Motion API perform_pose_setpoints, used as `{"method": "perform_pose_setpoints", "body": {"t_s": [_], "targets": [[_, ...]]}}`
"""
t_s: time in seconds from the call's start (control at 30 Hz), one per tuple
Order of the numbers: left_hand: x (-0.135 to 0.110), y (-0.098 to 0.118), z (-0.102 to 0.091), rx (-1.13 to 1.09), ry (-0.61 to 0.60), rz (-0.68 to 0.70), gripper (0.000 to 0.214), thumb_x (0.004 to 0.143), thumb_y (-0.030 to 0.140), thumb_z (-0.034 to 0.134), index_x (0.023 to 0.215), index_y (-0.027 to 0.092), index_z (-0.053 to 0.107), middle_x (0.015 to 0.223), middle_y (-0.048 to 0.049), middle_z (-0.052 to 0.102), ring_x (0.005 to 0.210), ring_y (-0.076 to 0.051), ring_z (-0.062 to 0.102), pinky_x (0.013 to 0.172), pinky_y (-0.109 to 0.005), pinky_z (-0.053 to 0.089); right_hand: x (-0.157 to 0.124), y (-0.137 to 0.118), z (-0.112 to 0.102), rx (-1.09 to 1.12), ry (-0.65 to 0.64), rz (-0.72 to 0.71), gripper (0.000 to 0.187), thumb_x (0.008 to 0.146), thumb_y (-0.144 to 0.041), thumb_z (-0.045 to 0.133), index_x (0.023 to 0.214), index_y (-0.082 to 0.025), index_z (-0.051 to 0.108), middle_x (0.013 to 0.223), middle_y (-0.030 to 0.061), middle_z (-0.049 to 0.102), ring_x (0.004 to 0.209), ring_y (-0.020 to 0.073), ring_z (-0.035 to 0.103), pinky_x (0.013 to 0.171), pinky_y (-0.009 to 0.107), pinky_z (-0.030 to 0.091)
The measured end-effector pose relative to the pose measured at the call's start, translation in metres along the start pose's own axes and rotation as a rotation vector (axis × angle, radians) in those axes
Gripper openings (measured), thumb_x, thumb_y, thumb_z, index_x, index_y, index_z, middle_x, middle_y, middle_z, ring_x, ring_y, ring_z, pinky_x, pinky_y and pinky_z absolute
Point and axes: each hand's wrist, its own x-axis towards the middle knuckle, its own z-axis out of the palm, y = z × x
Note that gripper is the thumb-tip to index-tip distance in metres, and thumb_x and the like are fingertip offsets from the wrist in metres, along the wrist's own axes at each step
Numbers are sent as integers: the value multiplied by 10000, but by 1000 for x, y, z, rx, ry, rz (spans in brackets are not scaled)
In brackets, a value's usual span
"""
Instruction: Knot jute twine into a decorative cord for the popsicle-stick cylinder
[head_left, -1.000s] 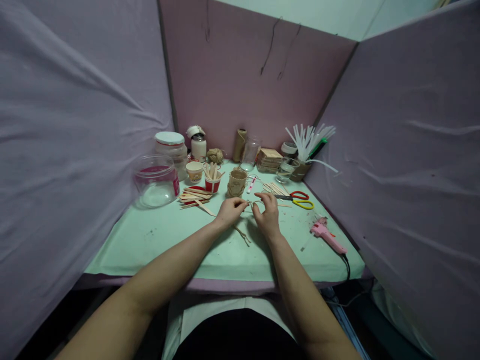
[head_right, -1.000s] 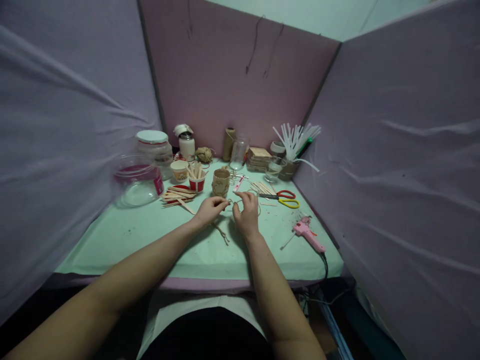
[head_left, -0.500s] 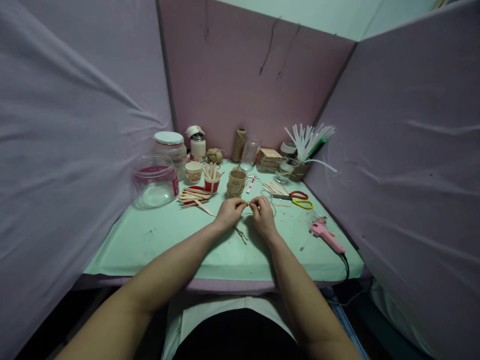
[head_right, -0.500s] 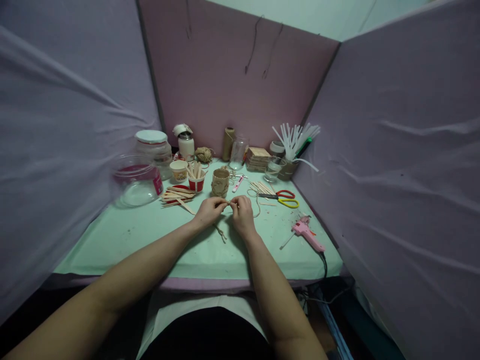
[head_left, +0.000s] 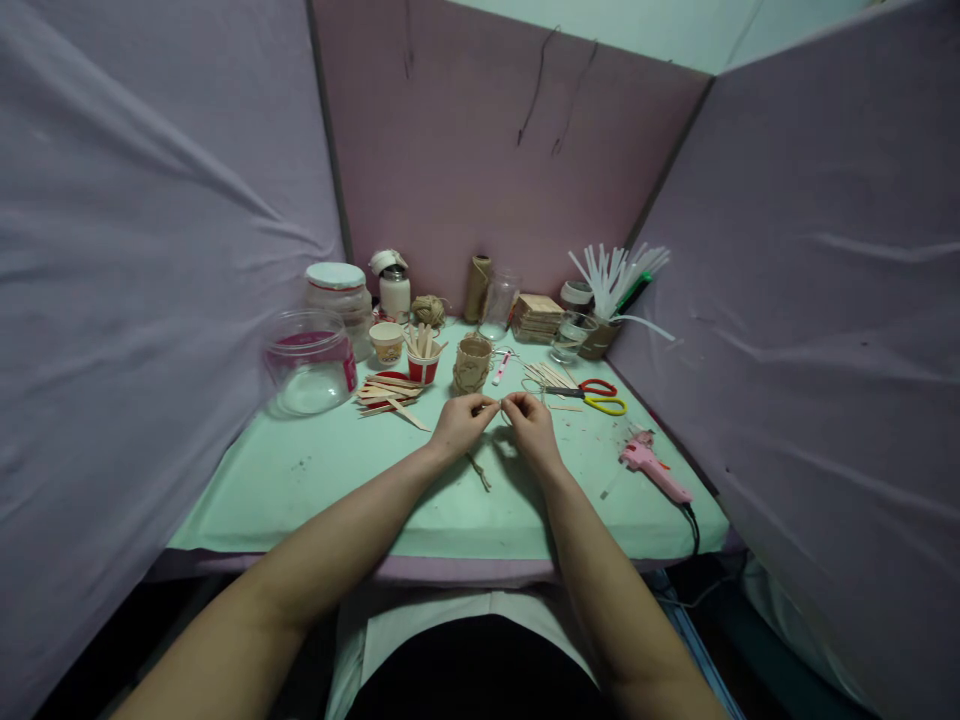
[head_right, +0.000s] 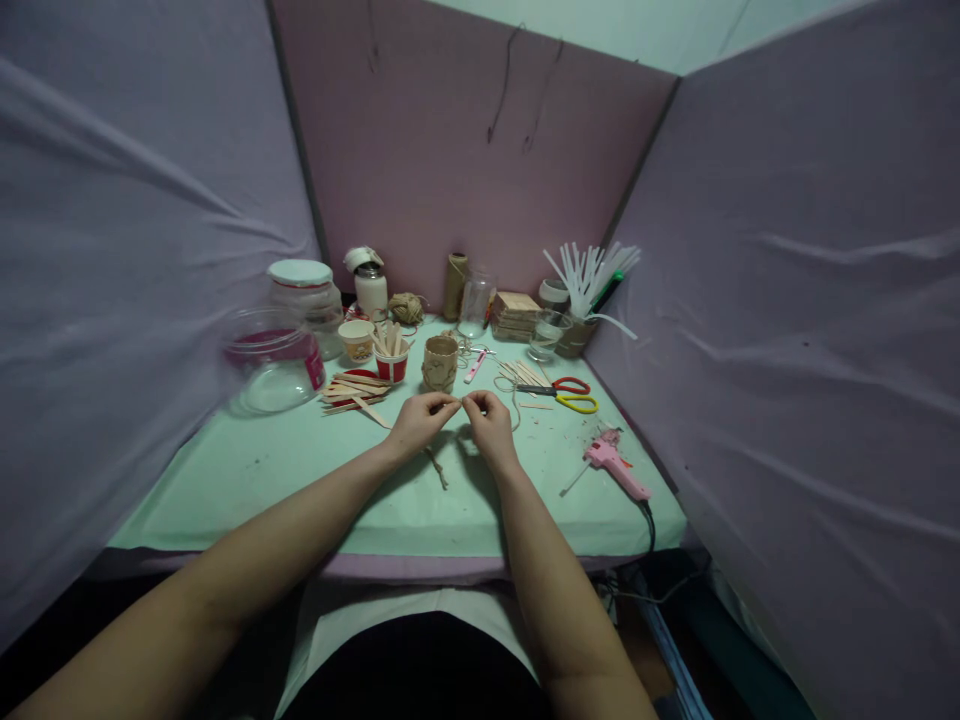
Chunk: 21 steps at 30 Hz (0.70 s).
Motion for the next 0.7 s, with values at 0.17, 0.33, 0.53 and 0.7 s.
{"method": "perform_pose_setpoints", "body": {"t_s": [0.17, 0.33, 0.53, 0.7], "targets": [[0, -3, 1, 16, 16, 45, 294, 803, 365, 540, 845, 136, 719, 761, -38, 700, 675, -139, 579, 609, -231, 395, 0, -1, 0, -23, 17, 39, 247, 728, -425, 602, 725, -180, 572, 663, -16, 541, 639, 130, 469, 619, 269, 381], [-1, 1, 2, 43, 39, 80, 246, 807, 318, 541, 791, 147, 717, 770, -36, 704, 702, -139, 594, 645, -230, 414, 0, 0, 1, -25, 15, 45, 276, 733, -451, 587, 707, -177, 581, 657, -8, 558, 630, 132, 481, 614, 271, 384], [-1, 3, 1, 46, 60, 130, 198, 801, 258, 546, 746, 147, 701, 750, -33, 694, 707, -132, 590, 670, -224, 433, -1, -1, 2, -57, -7, 55, 281, 748, -446, 563, 694, -172, 592, 664, 5, 584, 646, 140, 501, 631, 276, 396], [-1, 3, 1, 67, 53, 149, 185, 801, 242, 547, 743, 148, 695, 749, -34, 689, 700, -131, 582, 674, -231, 432, -1, 0, 1, -119, 38, -7, 207, 754, -387, 573, 722, -183, 556, 674, -8, 557, 637, 132, 486, 618, 268, 397]]}}
